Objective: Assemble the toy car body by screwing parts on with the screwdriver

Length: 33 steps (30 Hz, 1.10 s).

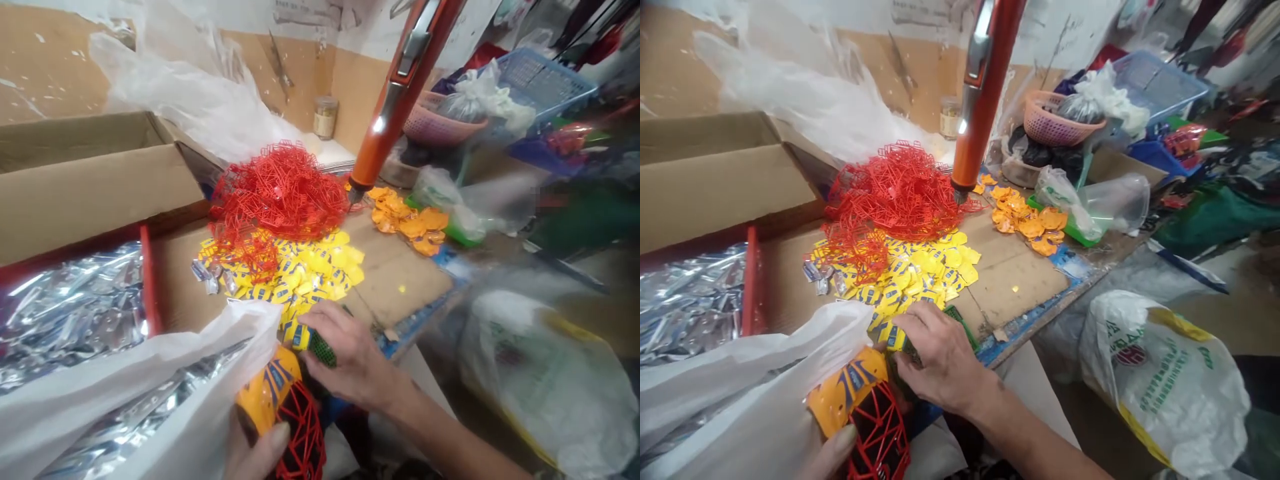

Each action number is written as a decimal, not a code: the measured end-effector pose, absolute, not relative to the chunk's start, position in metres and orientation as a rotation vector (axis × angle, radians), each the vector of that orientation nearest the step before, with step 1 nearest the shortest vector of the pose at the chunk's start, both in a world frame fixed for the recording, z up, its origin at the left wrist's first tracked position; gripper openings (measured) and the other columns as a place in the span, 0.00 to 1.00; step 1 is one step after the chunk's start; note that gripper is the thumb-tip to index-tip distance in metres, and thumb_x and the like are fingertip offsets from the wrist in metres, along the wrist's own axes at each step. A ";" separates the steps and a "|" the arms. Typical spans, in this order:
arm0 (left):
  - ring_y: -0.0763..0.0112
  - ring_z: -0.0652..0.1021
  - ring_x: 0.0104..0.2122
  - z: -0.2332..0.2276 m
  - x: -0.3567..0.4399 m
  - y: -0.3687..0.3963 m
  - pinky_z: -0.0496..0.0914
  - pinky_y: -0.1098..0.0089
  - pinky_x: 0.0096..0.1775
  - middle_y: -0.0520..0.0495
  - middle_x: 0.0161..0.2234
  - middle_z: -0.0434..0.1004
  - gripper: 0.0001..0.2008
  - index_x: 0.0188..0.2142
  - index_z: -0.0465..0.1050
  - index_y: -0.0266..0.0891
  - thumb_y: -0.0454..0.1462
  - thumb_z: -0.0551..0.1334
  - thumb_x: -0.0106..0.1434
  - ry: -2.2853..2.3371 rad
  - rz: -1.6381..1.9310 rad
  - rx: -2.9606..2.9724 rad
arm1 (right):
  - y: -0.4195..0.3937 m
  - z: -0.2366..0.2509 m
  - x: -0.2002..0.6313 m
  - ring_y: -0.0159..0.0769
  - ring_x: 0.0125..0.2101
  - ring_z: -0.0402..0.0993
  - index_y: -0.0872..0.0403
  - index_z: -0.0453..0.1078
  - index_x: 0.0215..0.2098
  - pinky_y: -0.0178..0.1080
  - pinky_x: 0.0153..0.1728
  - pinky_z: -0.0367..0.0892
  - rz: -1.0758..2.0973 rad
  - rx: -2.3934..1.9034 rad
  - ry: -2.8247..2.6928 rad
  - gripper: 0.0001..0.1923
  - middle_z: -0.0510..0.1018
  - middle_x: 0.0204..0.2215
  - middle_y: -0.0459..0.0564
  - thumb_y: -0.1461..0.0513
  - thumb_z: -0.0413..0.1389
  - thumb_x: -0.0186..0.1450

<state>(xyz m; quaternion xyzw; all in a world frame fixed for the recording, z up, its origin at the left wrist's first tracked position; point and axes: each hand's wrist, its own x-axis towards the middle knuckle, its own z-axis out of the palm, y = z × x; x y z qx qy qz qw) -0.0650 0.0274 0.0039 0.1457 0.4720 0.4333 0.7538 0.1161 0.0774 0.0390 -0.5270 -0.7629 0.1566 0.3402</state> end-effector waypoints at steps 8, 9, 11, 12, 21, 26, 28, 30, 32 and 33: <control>0.54 0.82 0.40 0.024 -0.034 0.026 0.77 0.66 0.38 0.48 0.38 0.84 0.39 0.54 0.72 0.44 0.41 0.77 0.40 1.006 1.048 0.332 | 0.065 0.036 0.123 0.45 0.41 0.75 0.56 0.69 0.46 0.45 0.40 0.74 0.185 -1.394 -2.009 0.14 0.78 0.39 0.55 0.66 0.57 0.61; 0.54 0.82 0.39 0.027 -0.032 0.025 0.77 0.66 0.38 0.47 0.37 0.84 0.37 0.52 0.74 0.42 0.40 0.77 0.41 0.977 1.056 0.370 | 0.063 0.036 0.125 0.45 0.41 0.75 0.56 0.69 0.46 0.46 0.41 0.73 0.159 -1.399 -2.018 0.14 0.78 0.39 0.56 0.66 0.56 0.61; 0.55 0.82 0.38 0.030 -0.030 0.023 0.77 0.67 0.38 0.45 0.38 0.83 0.32 0.50 0.76 0.40 0.39 0.76 0.42 0.916 1.060 0.437 | 0.060 0.036 0.130 0.46 0.41 0.75 0.57 0.70 0.46 0.47 0.41 0.73 0.123 -1.407 -2.040 0.14 0.78 0.40 0.56 0.67 0.56 0.61; 0.55 0.82 0.37 0.030 -0.029 0.022 0.76 0.67 0.36 0.44 0.38 0.84 0.30 0.49 0.76 0.39 0.39 0.76 0.44 0.880 1.039 0.456 | 0.058 0.036 0.134 0.47 0.41 0.75 0.57 0.70 0.46 0.47 0.40 0.72 0.106 -1.406 -2.050 0.14 0.78 0.39 0.57 0.67 0.56 0.61; 0.63 0.80 0.25 0.023 -0.008 0.014 0.77 0.63 0.30 0.42 0.35 0.83 0.26 0.45 0.78 0.35 0.50 0.68 0.53 0.508 0.916 0.219 | 0.024 0.053 0.182 0.32 0.30 0.73 0.58 0.72 0.45 0.35 0.32 0.72 0.349 -1.263 -1.759 0.17 0.76 0.33 0.50 0.67 0.59 0.56; 0.62 0.83 0.30 0.027 0.007 0.003 0.79 0.66 0.34 0.41 0.34 0.84 0.19 0.41 0.79 0.32 0.44 0.70 0.54 0.569 0.957 0.091 | -0.009 0.055 0.182 0.35 0.38 0.74 0.60 0.71 0.49 0.37 0.39 0.73 0.523 -0.984 -1.872 0.22 0.76 0.39 0.54 0.69 0.61 0.55; 0.61 0.83 0.32 0.026 0.009 -0.001 0.79 0.64 0.40 0.43 0.34 0.85 0.18 0.39 0.80 0.33 0.39 0.72 0.50 0.607 0.944 0.091 | -0.019 0.054 0.180 0.36 0.38 0.74 0.60 0.71 0.49 0.38 0.38 0.73 0.504 -0.969 -1.880 0.23 0.76 0.38 0.54 0.70 0.60 0.54; 0.58 0.83 0.30 0.025 0.009 -0.005 0.79 0.59 0.42 0.43 0.30 0.84 0.16 0.36 0.80 0.32 0.38 0.73 0.47 0.621 0.869 0.116 | -0.027 0.054 0.179 0.36 0.38 0.73 0.59 0.70 0.49 0.39 0.38 0.73 0.456 -0.965 -1.894 0.23 0.77 0.38 0.54 0.71 0.59 0.53; 0.55 0.83 0.29 0.025 0.009 -0.007 0.79 0.54 0.42 0.42 0.28 0.84 0.15 0.35 0.80 0.31 0.37 0.73 0.48 0.617 0.807 0.142 | -0.032 0.055 0.178 0.37 0.38 0.72 0.58 0.70 0.48 0.40 0.39 0.72 0.420 -0.951 -1.911 0.23 0.77 0.38 0.53 0.71 0.59 0.53; 0.54 0.83 0.29 0.025 0.009 -0.008 0.79 0.53 0.41 0.42 0.28 0.84 0.15 0.35 0.80 0.31 0.37 0.73 0.48 0.612 0.792 0.152 | -0.033 0.055 0.177 0.37 0.39 0.72 0.57 0.70 0.48 0.40 0.40 0.72 0.415 -0.942 -1.916 0.23 0.77 0.39 0.53 0.71 0.59 0.53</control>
